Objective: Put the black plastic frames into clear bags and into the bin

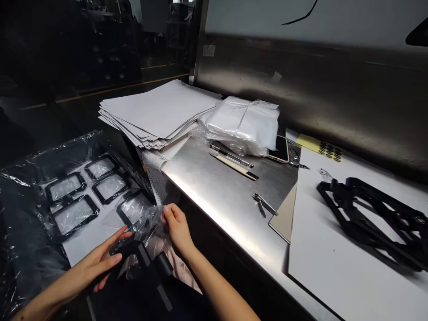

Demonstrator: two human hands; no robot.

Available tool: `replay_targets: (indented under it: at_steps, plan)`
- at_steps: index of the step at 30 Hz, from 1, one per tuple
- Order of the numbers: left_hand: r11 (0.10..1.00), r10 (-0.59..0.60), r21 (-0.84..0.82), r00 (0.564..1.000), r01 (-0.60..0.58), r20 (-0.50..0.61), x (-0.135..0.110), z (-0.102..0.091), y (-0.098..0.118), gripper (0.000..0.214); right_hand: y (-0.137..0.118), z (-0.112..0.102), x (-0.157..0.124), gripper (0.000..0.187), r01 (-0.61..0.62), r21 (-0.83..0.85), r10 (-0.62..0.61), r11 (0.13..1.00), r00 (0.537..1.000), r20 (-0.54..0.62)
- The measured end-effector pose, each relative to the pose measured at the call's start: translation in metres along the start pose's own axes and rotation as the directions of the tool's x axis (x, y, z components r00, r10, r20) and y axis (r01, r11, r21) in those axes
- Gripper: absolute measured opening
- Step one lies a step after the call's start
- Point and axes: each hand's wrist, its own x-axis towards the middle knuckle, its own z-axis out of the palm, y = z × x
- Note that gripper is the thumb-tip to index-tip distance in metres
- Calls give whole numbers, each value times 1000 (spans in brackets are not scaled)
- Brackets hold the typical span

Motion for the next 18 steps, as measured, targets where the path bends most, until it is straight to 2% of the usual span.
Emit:
replay_targets:
  at_steps: [2, 4, 8, 11, 13, 15, 18]
  plan:
    - [1000, -11, 10, 998, 10, 67, 15, 8, 3, 68, -6, -3, -3, 31, 58, -169, -42, 984, 994, 97]
    - [999, -36, 8, 993, 35, 113, 26, 12, 3, 61, -15, -10, -10, 32, 146, -340, -88, 929, 980, 180]
    - [996, -81, 41, 994, 78, 71, 26, 11, -1, 49, -21, -34, -43, 26, 364, -611, -210, 703, 927, 311]
    - [995, -98, 35, 995, 97, 32, 16, 6, -4, 48, -4, -42, -79, 22, 464, -699, -255, 544, 885, 389]
    - [994, -109, 32, 993, 107, 43, 13, 5, -5, 49, 11, -37, -100, 27, 491, -720, -271, 491, 871, 410]
    - [994, -111, 29, 992, 110, 56, 14, 6, -4, 52, 21, -23, -110, 37, 511, -710, -264, 485, 859, 438]
    - [994, -107, 12, 993, 106, 59, 24, 9, -2, 65, 22, 5, -101, 32, 469, -710, -229, 525, 881, 413]
